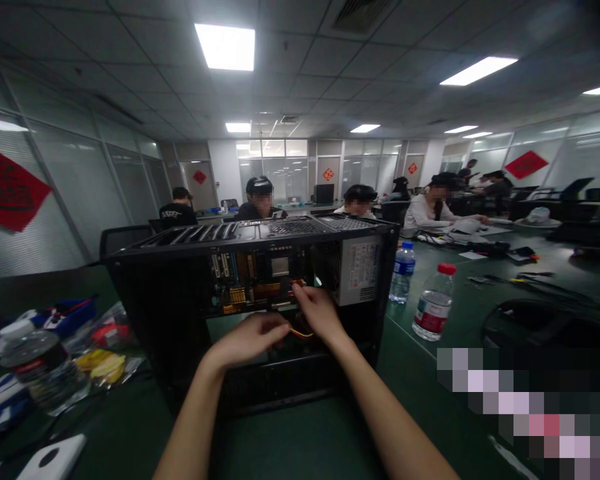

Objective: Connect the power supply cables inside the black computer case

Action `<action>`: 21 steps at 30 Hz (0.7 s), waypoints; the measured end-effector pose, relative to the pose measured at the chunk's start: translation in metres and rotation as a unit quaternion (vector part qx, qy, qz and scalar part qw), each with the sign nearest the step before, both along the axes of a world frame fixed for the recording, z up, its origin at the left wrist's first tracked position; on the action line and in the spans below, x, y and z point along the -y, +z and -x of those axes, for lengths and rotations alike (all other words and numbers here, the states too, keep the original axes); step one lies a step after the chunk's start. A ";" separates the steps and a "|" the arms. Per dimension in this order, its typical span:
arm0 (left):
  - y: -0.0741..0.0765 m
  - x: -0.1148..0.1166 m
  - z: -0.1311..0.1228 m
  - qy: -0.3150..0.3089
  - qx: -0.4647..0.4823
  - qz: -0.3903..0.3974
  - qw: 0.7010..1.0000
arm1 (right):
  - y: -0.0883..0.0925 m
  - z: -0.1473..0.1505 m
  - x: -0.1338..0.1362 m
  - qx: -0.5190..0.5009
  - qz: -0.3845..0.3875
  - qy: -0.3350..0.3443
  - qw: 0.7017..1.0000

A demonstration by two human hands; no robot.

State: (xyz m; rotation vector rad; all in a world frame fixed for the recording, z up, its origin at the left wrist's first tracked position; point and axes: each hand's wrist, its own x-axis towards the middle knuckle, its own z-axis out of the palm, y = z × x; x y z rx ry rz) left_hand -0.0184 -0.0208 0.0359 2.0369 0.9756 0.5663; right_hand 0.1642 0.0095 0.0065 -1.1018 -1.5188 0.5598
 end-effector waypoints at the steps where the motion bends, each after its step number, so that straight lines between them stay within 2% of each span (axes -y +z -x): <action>1: 0.005 0.004 0.005 -0.016 -0.023 -0.008 1.000 | 0.001 0.000 -0.001 -0.013 -0.010 0.001 1.000; 4: 0.019 0.011 0.017 0.007 -0.013 -0.031 0.999 | 0.003 0.002 0.000 -0.035 -0.020 0.012 0.999; 6: 0.025 0.011 0.021 0.045 0.010 -0.038 0.998 | 0.007 0.004 0.003 -0.051 0.001 0.053 0.997; 9: 0.024 0.003 0.021 0.121 0.078 -0.039 0.989 | 0.012 0.005 0.010 -0.066 0.030 0.168 0.983; 12: 0.017 -0.005 0.018 0.172 0.186 0.011 0.967 | 0.016 0.005 0.015 -0.055 -0.002 0.247 0.967; 16: 0.011 -0.009 0.011 0.164 0.260 0.075 0.949 | 0.016 0.005 0.018 -0.026 0.016 0.284 0.958; 21: 0.011 -0.008 0.006 0.167 0.287 0.083 0.940 | 0.011 0.003 0.014 -0.013 0.063 0.312 0.948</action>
